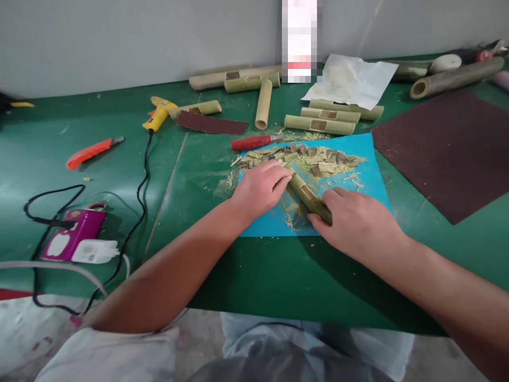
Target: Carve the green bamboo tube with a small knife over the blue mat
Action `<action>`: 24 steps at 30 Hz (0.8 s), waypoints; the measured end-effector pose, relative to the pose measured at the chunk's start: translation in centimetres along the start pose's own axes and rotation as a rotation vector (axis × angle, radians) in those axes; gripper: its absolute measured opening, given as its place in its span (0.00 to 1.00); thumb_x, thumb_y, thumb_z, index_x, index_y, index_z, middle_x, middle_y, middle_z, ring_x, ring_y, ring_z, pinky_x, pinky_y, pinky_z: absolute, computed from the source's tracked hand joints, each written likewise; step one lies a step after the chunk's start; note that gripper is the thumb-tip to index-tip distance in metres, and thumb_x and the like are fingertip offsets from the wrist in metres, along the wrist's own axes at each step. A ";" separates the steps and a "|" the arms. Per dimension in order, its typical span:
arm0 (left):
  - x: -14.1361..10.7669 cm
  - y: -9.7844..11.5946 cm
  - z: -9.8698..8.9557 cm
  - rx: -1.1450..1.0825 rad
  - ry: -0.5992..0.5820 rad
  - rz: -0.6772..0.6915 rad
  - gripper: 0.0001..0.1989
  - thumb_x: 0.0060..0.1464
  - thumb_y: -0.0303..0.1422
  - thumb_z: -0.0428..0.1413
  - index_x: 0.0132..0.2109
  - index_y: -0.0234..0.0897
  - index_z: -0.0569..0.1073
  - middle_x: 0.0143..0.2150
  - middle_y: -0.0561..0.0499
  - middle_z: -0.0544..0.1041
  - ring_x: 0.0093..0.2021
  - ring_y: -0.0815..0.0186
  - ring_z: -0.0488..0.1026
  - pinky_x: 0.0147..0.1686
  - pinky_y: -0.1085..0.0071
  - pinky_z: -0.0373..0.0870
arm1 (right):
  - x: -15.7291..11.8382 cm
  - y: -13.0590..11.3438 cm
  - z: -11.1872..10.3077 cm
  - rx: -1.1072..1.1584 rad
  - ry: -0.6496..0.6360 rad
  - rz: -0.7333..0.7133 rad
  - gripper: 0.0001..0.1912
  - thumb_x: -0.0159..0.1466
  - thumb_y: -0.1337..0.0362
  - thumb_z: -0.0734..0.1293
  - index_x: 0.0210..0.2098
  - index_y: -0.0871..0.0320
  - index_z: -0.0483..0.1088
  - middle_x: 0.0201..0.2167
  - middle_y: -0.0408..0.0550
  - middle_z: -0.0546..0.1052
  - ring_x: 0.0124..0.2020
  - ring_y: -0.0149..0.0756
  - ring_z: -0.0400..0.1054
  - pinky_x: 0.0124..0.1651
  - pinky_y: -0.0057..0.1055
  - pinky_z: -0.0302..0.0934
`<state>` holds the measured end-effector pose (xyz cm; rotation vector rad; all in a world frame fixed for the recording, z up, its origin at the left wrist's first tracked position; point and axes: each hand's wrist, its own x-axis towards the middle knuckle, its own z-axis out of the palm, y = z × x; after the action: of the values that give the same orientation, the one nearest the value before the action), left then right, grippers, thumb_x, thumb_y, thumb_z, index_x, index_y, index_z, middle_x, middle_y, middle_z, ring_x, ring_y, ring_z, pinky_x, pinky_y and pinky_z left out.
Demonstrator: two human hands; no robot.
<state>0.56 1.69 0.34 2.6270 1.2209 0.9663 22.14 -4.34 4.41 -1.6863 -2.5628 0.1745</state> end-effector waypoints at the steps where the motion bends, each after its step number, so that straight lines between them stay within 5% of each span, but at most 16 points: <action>1: 0.1 0.1 0.0 0.007 0.001 0.005 0.10 0.67 0.31 0.52 0.44 0.35 0.78 0.37 0.48 0.78 0.38 0.66 0.76 0.40 0.70 0.73 | 0.0 0.0 0.0 0.000 -0.014 0.012 0.11 0.65 0.58 0.63 0.32 0.58 0.71 0.29 0.51 0.74 0.28 0.37 0.66 0.28 0.33 0.45; 9: -0.7 3.3 -0.1 0.038 -0.191 0.139 0.18 0.72 0.34 0.44 0.42 0.35 0.77 0.32 0.49 0.75 0.32 0.67 0.73 0.32 0.73 0.69 | 0.3 0.0 0.0 0.035 -0.071 0.074 0.11 0.66 0.58 0.63 0.32 0.58 0.71 0.28 0.49 0.75 0.26 0.35 0.64 0.28 0.34 0.45; 24: -0.9 2.7 0.3 0.085 -0.129 0.162 0.19 0.72 0.34 0.43 0.41 0.34 0.77 0.30 0.49 0.75 0.31 0.67 0.72 0.31 0.71 0.68 | -0.2 -1.0 -0.4 -0.129 -0.085 -0.049 0.15 0.70 0.63 0.60 0.34 0.63 0.75 0.31 0.58 0.76 0.30 0.41 0.69 0.27 0.33 0.47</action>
<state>2.09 -0.72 0.51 2.8409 1.0573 0.7679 21.34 -4.88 4.91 -1.6915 -2.7294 0.0808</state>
